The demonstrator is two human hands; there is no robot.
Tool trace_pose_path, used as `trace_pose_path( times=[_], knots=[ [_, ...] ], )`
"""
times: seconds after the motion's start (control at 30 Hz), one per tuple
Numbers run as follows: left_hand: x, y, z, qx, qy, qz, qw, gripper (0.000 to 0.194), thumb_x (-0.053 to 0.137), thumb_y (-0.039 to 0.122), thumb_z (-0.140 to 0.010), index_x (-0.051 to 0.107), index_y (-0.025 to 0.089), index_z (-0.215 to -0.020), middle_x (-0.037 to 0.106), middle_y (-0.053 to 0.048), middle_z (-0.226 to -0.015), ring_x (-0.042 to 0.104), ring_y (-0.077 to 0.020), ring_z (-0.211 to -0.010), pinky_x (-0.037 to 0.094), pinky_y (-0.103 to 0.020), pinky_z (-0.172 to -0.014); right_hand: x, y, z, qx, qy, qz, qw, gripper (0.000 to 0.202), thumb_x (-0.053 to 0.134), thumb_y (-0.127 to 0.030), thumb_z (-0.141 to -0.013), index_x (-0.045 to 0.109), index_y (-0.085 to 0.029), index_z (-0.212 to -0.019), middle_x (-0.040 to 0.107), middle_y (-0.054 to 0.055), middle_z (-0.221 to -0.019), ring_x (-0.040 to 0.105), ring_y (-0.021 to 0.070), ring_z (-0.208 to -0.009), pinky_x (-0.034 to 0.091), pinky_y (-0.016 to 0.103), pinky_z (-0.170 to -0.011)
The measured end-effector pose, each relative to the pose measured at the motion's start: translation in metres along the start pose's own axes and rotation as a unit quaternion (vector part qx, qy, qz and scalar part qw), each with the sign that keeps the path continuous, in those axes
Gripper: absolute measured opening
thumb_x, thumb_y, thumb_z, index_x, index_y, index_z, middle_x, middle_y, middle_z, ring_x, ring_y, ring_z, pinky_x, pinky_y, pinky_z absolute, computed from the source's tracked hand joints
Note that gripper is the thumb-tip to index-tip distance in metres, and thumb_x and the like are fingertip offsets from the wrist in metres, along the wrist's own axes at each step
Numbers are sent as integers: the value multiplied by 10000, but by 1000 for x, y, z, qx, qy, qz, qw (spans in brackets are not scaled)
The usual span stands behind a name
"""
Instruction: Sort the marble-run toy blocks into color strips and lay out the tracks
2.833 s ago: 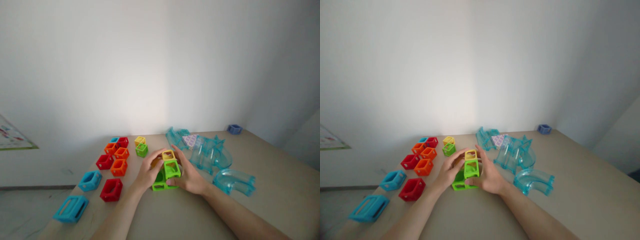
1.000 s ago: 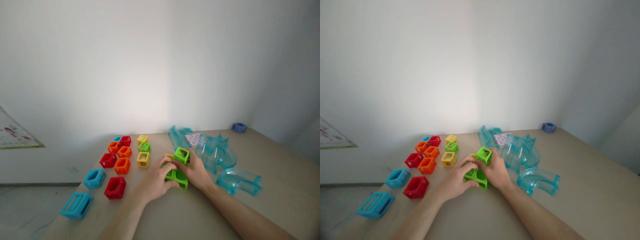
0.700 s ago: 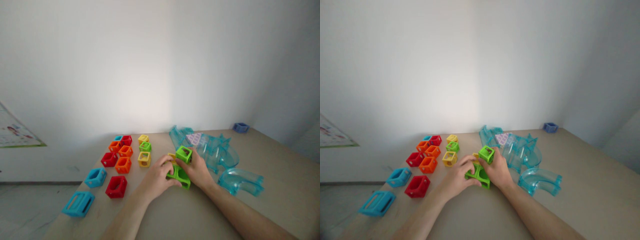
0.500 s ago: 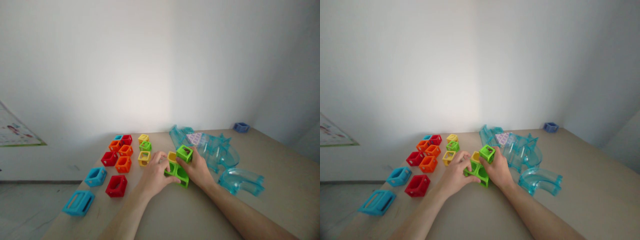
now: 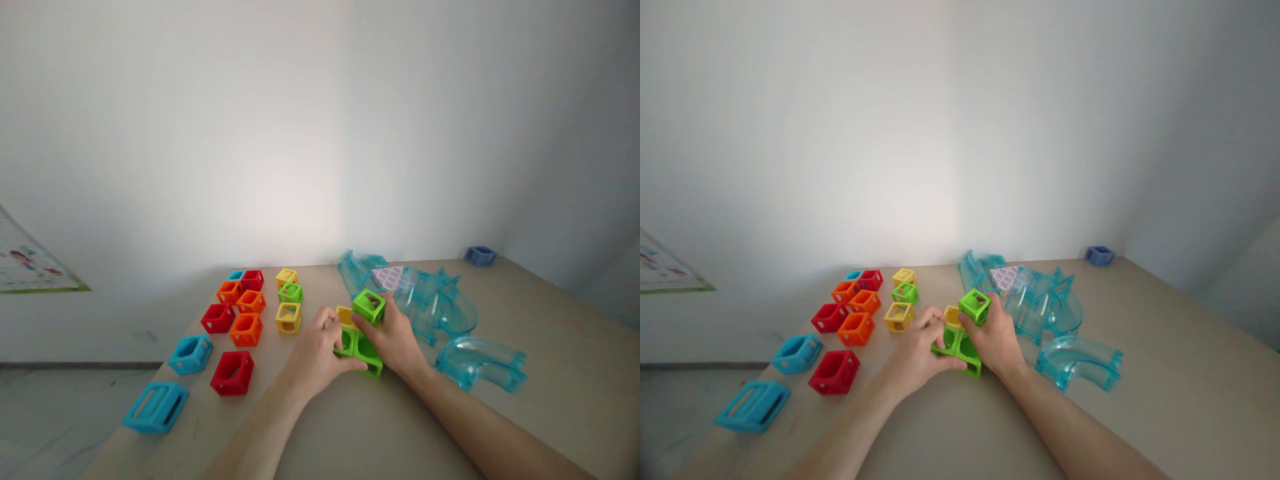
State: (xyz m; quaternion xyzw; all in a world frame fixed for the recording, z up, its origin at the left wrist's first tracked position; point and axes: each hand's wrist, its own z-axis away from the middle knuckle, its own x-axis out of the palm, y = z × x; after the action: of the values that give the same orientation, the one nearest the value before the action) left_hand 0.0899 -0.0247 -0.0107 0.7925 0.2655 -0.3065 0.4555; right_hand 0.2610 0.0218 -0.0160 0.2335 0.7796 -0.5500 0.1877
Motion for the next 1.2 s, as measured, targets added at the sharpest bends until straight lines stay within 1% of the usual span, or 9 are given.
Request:
trace_pose_path(
  times=[0.17,0.27,0.47,0.57,0.67,0.87,1.0,1.1,1.2],
  knots=[
    [-4,-6,-2,-29,35,-42,998,477,816,455,-625,427,179,-626,523,-5,-892,535,-131,-725,410,-260,-676,0,2,-1,11,13,-10,1000,315,603,-416,-791,461,-222,-994,677,51,-876,678,248,-802,487,319,-684],
    [-6,-8,-1,-39,9,-73,997,434,793,457,-660,450,190,-666,501,27,-782,512,-132,-684,374,-249,-632,1,4,-2,12,15,4,1000,310,603,-424,-791,455,-226,-978,673,48,-857,676,253,-796,484,319,-679],
    [-15,2,-1,-65,-44,-163,984,332,731,469,-734,542,196,-732,551,9,-833,568,-154,-729,381,-259,-642,-2,2,-1,22,27,44,998,315,583,-432,-806,455,-222,-1003,678,60,-858,680,263,-795,479,322,-674],
    [-20,18,5,-110,-74,-227,965,286,649,486,-798,599,205,-782,591,-17,-822,605,-184,-724,389,-277,-615,-3,0,0,25,17,45,999,312,575,-438,-812,443,-225,-997,682,64,-860,681,266,-790,477,320,-659],
    [-22,29,19,-172,-67,-294,938,248,540,423,-877,632,193,-858,626,-67,-845,637,-217,-747,417,-291,-606,-2,-1,1,26,5,42,999,299,567,-446,-819,433,-228,-973,686,67,-855,683,265,-773,471,313,-630],
    [-33,20,49,-227,-21,-401,887,246,468,301,-915,629,147,-1020,619,-134,-943,667,-241,-744,463,-292,-558,-1,-1,0,20,5,35,999,286,587,-439,-818,435,-230,-940,688,65,-832,683,255,-741,462,302,-600],
    [-45,20,57,-245,13,-439,864,323,478,323,-913,570,100,-1127,579,-143,-975,663,-234,-678,460,-288,-507,1,0,1,-1,-18,7,1000,271,598,-404,-820,468,-219,-971,682,53,-847,674,242,-777,468,307,-645],
    [-49,27,50,-207,69,-428,877,275,475,332,-914,554,112,-1059,562,-151,-1006,656,-258,-786,489,-305,-568,1,0,2,-19,-54,-29,998,280,608,-389,-820,482,-209,-994,671,36,-837,657,223,-766,468,304,-656],
    [-42,36,31,-125,104,-335,928,154,432,233,-923,537,171,-1018,571,-119,-1024,637,-241,-864,503,-311,-664,1,0,3,-45,-96,-73,992,305,632,-383,-810,498,-199,-1013,665,20,-837,639,201,-744,468,299,-667]
  ],
)
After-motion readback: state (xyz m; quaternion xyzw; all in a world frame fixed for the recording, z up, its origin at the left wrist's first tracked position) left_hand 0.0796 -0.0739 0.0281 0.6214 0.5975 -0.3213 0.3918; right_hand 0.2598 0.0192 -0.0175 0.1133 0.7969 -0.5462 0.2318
